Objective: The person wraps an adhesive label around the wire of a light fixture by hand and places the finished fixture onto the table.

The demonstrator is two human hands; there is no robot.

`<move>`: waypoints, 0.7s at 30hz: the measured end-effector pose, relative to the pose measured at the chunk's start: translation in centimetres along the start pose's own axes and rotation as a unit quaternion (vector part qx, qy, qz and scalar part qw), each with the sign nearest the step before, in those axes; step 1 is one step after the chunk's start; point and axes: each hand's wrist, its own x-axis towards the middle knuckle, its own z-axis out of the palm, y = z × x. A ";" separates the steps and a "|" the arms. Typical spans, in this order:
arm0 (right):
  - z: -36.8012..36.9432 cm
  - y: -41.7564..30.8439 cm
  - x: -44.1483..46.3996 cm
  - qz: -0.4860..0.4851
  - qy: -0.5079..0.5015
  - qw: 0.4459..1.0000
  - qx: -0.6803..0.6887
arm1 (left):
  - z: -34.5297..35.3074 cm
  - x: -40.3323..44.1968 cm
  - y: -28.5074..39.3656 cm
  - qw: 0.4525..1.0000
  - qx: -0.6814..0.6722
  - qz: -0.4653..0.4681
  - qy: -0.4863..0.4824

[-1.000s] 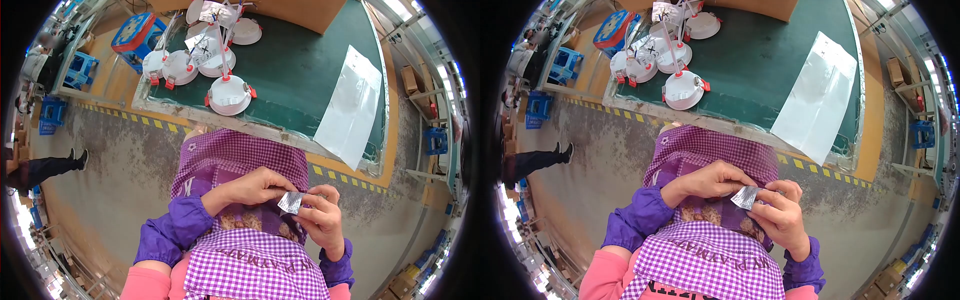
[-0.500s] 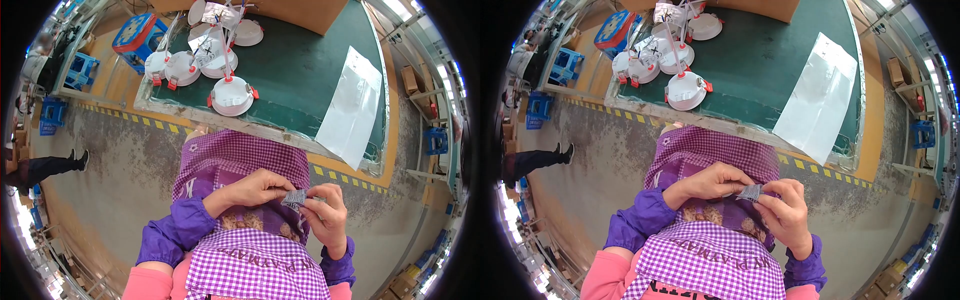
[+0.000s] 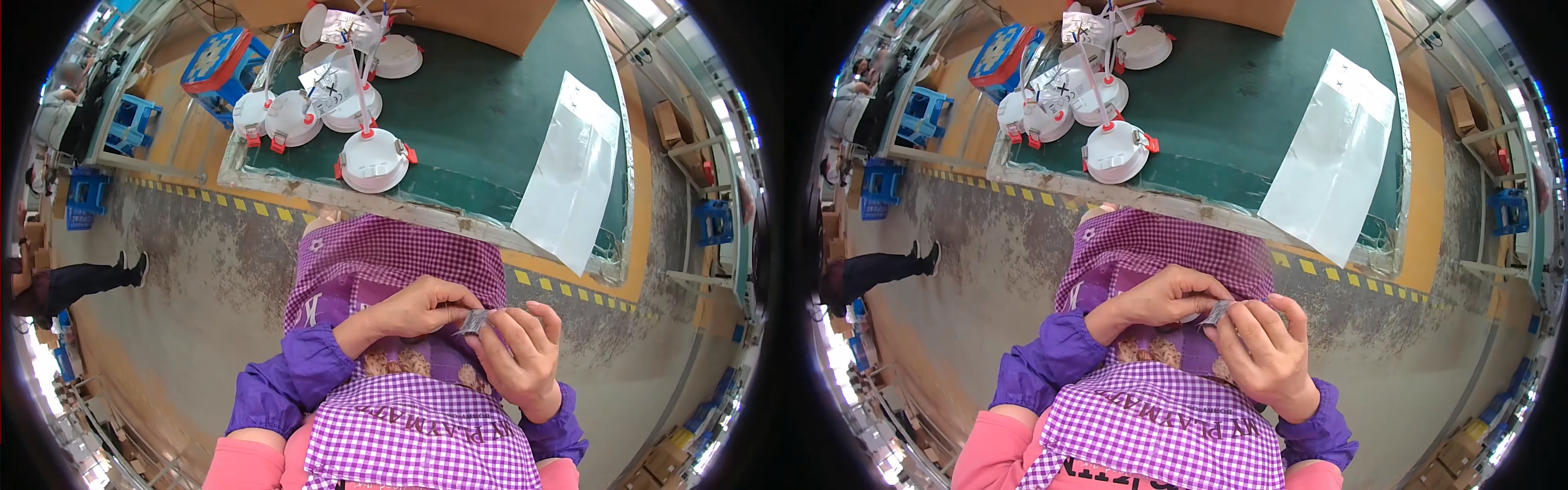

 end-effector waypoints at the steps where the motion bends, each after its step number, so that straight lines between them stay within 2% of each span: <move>1: 0.0 0.1 0.0 -0.003 0.004 1.000 -0.008 | 0.1 0.0 0.1 1.000 -0.008 0.004 0.010; 12: -0.4 0.9 0.0 -0.118 0.022 0.992 -0.034 | 0.7 -0.1 0.1 0.998 -0.026 0.015 0.047; 20: -1.1 1.3 0.5 -0.116 0.031 0.992 -0.043 | 1.1 0.0 0.1 0.996 -0.064 0.042 0.044; 21: -1.3 1.1 0.6 -0.116 0.038 0.991 -0.047 | 1.1 -0.1 0.1 0.997 -0.053 0.023 0.047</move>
